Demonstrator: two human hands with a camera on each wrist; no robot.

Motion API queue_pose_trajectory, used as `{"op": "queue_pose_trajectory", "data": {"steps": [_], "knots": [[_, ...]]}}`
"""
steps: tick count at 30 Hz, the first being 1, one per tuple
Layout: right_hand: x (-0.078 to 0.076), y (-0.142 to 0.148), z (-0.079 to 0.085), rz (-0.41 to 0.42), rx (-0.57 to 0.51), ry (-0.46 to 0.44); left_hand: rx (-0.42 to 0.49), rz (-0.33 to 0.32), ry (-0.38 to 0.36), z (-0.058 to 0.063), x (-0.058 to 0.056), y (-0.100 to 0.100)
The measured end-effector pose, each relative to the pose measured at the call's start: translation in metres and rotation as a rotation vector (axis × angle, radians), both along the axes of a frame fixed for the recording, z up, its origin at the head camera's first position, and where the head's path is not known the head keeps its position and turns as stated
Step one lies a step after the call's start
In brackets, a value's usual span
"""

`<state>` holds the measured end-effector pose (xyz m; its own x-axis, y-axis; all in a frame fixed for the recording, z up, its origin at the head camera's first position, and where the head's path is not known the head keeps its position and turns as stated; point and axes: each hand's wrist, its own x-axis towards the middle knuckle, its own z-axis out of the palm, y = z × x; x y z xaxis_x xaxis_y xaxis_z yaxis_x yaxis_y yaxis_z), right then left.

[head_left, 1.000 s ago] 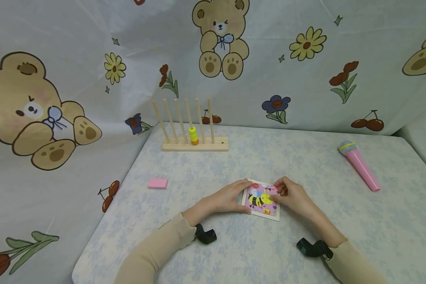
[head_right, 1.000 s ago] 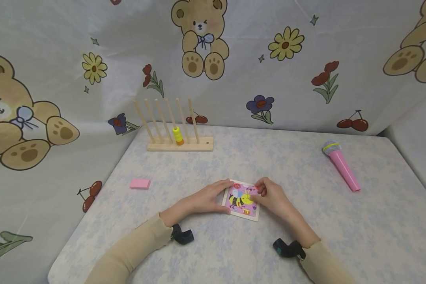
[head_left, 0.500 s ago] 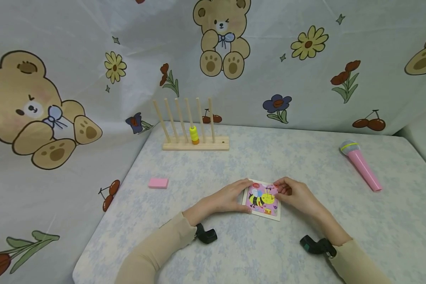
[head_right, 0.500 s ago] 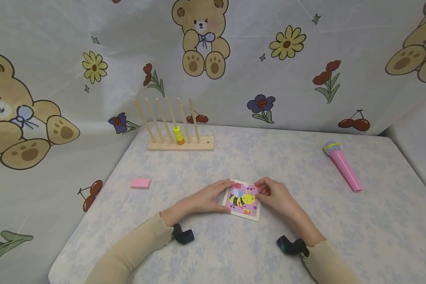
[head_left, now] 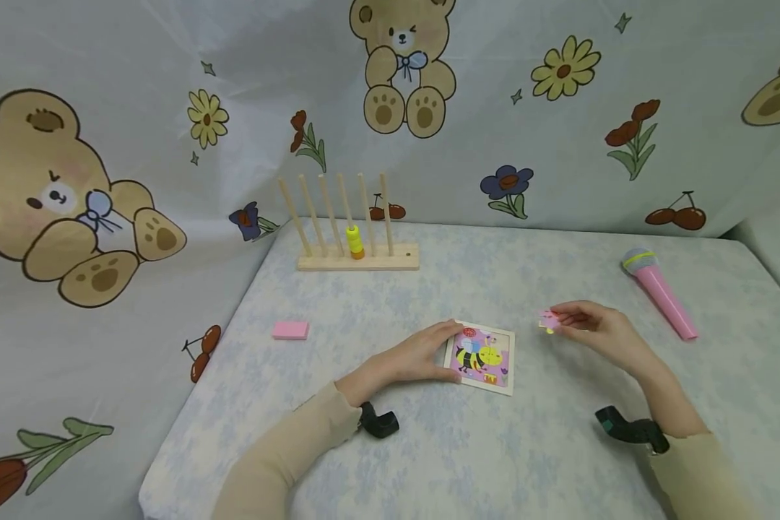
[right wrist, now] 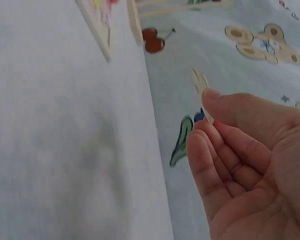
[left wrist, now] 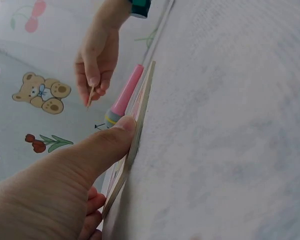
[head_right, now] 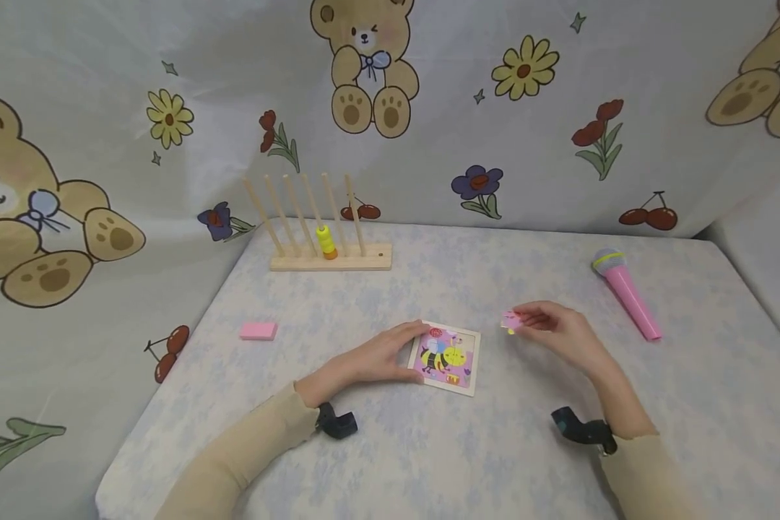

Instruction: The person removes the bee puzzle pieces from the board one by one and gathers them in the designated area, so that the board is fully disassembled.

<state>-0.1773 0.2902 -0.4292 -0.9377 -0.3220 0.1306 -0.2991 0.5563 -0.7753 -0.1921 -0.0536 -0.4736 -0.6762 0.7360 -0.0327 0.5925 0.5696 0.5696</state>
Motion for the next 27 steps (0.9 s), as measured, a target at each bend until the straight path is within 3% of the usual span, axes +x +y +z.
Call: {"op": "queue_pose_trajectory", "data": {"steps": [4, 11, 18, 27], "knots": [[0.008, 0.054, 0.001, -0.052, -0.007, -0.06, 0.003, -0.004, -0.015, 0.0, -0.001, 0.001], [0.023, 0.123, -0.009, -0.244, 0.123, -0.162, 0.008, 0.003, -0.03, -0.001, 0.0, 0.001], [0.024, 0.14, -0.019, -0.252, 0.208, -0.184, 0.019, -0.013, -0.026, -0.002, 0.0, 0.003], [0.014, 0.133, -0.027, -0.245, 0.323, -0.149, 0.008, -0.002, -0.011, -0.001, -0.001, 0.002]]}}
